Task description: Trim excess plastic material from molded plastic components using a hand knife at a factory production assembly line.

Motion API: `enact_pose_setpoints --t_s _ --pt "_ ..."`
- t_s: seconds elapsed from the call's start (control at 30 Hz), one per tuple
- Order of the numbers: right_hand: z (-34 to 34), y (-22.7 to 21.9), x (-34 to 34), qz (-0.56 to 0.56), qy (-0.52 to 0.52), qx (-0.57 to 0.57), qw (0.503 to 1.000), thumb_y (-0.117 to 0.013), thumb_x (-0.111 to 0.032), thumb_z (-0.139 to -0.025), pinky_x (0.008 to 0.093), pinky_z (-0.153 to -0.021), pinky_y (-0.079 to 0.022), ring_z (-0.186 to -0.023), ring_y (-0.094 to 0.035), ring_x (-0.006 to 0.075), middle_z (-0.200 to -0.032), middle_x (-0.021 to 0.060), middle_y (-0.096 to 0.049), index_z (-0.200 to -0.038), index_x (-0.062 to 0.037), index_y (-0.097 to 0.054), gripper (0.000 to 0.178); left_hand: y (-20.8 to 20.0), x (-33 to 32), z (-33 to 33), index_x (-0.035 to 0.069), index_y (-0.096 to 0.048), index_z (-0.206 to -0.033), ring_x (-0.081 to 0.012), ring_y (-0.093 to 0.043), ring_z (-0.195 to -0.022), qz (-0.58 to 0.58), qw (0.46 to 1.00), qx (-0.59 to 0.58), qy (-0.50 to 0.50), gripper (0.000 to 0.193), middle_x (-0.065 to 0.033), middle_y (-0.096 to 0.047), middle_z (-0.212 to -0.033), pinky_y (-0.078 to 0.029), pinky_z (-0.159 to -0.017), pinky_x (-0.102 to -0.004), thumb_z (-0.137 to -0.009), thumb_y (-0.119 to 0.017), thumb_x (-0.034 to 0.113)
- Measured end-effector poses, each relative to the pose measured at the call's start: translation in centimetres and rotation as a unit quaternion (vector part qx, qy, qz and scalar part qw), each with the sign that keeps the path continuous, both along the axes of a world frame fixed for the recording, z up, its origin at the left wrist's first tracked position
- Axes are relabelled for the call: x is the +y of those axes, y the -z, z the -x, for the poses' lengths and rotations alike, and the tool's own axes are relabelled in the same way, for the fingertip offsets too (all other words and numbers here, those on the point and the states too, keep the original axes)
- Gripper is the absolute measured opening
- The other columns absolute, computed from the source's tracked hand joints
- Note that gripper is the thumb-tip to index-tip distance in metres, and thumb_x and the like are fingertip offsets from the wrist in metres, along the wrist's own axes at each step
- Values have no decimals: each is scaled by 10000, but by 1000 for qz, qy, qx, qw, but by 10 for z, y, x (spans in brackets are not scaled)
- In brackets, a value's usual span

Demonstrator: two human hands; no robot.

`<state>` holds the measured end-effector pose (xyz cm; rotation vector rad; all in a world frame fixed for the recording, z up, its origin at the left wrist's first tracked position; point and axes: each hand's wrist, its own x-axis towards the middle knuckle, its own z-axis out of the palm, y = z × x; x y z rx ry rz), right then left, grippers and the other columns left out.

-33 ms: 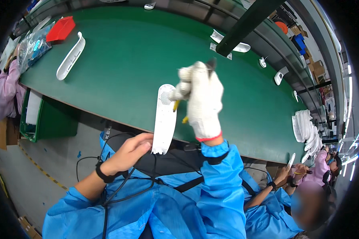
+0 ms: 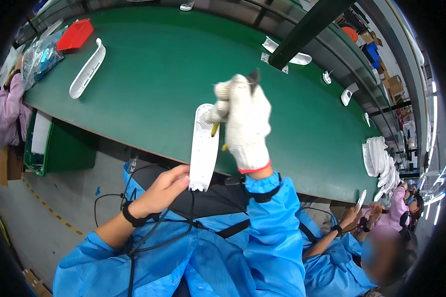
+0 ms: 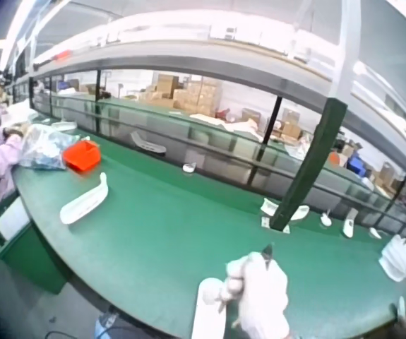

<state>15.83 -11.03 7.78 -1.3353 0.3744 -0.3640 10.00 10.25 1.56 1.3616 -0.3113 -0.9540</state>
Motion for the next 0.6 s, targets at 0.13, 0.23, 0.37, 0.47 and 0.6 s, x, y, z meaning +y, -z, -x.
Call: enact_pose_setpoints --t_s 0.13,0.23,0.37,0.47,0.6 --pt "-2 14 16 30 -4 27 999 -503 -344 -1058 306 -535 -483 -562 -573 155 -648 31 -535 -950 9 -602 382 -2 -5 6 -67 -533 -1307 -191 -668 -1023 -51 997 -37 38 411 -147 -696 -1111 -522 -890 -335 -1047 -503 249" --pt "12 21 22 -5 3 48 999 -520 -334 -1052 293 -542 -482 -558 -565 137 -663 40 -571 -960 8 -614 366 5 -2 14 -65 -552 -1270 -200 -683 -976 -22 995 -44 82 420 -144 -706 -1047 -529 -858 -337 -1050 -490 287" --pt "30 17 22 48 4 33 998 -554 -239 -1042 264 -569 -524 -655 -627 93 -845 84 -690 -1032 -7 -603 238 10 -9 9 -17 -488 -1332 -233 -673 -1020 115 980 139 84 420 -159 -665 -1120 -517 -932 -370 -1089 -360 300" --pt "38 18 27 67 19 42 997 -555 -233 -1042 273 -606 -542 -683 -649 122 -862 85 -692 -1047 5 -602 243 34 -20 9 -3 -417 -1388 -271 -683 -1029 200 945 246 84 576 -214 -650 -1156 -532 -945 -414 -1081 -293 468" --pt "39 6 38 72 46 100 991 -554 -311 -1040 290 -560 -492 -602 -586 122 -800 68 -648 -1001 -13 -616 307 34 -30 11 21 -425 -1385 -289 -695 -988 258 905 331 70 730 -238 -644 -1163 -562 -889 -417 -1033 -216 625"
